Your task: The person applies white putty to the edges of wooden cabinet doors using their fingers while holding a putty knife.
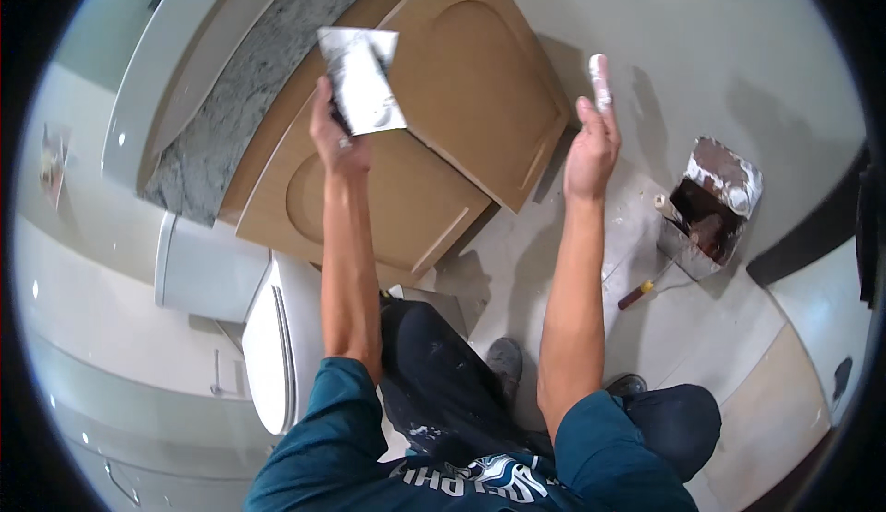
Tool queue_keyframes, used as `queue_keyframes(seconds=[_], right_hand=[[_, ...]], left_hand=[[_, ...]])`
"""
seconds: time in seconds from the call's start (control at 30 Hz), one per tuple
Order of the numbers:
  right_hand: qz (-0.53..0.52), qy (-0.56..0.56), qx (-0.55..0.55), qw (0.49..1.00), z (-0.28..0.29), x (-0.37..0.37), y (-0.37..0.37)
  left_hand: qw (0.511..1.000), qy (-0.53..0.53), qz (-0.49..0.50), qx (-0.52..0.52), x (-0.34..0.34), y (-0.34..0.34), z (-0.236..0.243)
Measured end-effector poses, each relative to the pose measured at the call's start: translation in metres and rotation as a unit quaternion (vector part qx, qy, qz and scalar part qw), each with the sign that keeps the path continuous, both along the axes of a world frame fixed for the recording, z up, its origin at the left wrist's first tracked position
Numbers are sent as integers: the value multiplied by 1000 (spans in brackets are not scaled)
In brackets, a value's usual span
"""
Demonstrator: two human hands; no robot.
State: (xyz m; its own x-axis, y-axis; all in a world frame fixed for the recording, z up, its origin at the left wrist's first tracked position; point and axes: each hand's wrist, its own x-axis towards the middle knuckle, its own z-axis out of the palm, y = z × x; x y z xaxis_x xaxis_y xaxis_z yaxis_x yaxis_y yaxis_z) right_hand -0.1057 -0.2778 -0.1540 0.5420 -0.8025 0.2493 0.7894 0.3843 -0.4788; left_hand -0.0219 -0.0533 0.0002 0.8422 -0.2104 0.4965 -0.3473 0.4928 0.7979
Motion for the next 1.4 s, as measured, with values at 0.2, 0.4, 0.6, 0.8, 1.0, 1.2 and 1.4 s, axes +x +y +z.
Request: queue_keyframes(seconds=[0.2, 0.4, 0.6, 0.8, 1.0, 1.2, 1.4], right_hand=[[3, -29, 13, 999, 8, 5, -19], [29, -16, -47, 998, 34, -5, 13], [59, 14, -171, 983, 67, 47, 22], [57, 153, -172, 971, 111, 78, -2], [218, 305, -323, 869, 40, 11, -23], [242, 346, -352, 835, 59, -28, -61], [56, 84, -664, 741, 186, 13, -50]], left_hand=[[1000, -4, 18, 17, -17, -20, 1], [999, 22, 26, -19, -9, -1, -8], [992, -10, 85, 90, -12, -13, -5], [985, -42, 125, 107, -18, -21, 19], [957, -106, 233, 138, -19, -34, 7], [988, 38, 106, 109, -32, -27, 31], [941, 79, 169, 281, -9, -22, 41]])
